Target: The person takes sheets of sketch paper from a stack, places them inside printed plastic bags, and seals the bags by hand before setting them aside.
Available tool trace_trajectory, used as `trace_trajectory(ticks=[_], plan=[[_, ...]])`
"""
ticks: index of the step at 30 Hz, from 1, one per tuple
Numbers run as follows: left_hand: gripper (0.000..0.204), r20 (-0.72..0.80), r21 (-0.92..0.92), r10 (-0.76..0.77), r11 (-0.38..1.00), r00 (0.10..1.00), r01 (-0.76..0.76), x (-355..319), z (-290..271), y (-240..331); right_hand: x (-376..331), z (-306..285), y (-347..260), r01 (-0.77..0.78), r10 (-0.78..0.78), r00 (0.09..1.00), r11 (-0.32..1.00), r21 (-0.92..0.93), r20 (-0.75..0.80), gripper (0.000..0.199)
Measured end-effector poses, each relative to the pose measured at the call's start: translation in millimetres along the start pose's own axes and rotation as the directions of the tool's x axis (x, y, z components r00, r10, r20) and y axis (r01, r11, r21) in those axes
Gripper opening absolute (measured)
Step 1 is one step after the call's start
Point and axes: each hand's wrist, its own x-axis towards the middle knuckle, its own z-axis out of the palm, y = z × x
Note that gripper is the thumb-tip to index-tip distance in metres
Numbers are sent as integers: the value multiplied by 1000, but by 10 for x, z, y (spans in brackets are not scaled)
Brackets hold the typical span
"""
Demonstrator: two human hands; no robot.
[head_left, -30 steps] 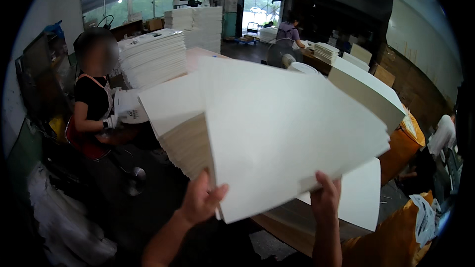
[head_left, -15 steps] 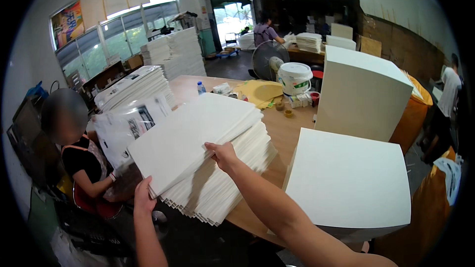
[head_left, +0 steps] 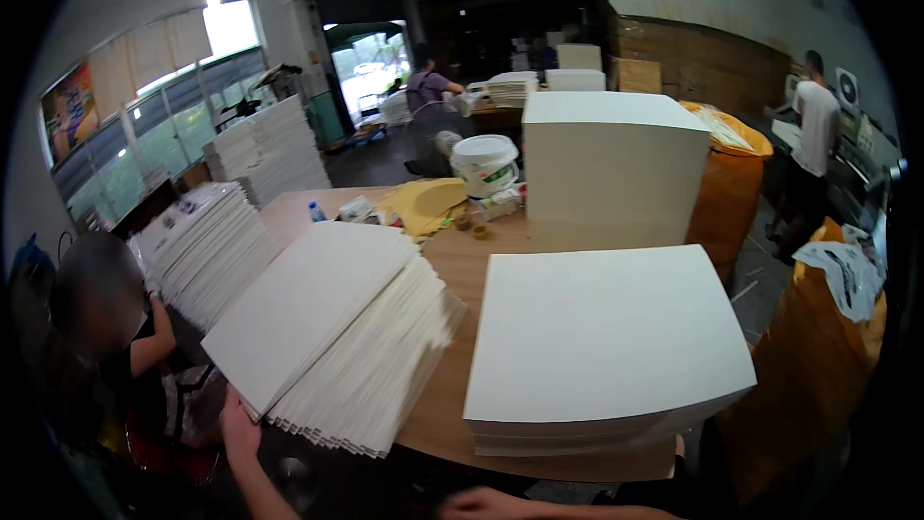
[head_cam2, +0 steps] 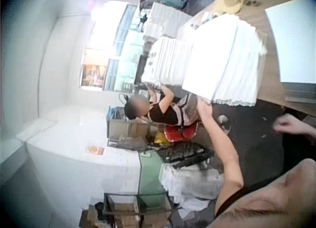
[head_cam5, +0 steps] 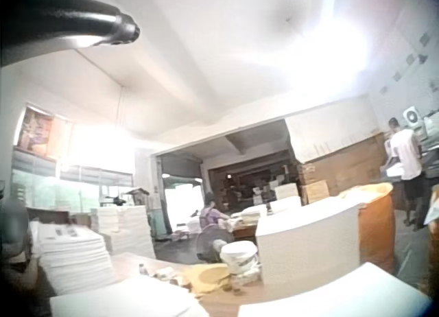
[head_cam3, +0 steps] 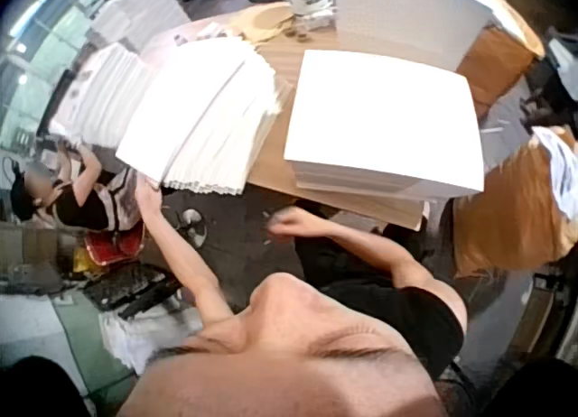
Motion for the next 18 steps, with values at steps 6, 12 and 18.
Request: trace_trajectory(ticks=[6,12,18], plan=[[32,-236,497,714,672,659,-549,-1070,1375,-907,-3435,-895,-155,-496,475,286,816,296,-832,30],[39,800,170,148,874,582,-455,-2321,4319,-1941,-3867,-1575,-1374,-309,-328,-156,912,-270,-932,24],[35,999,-16,44,627,15,-779,-2863,5531,-2591,-3615,-1770,-1485,-528,-394,-19,785,-325,-919,38]])
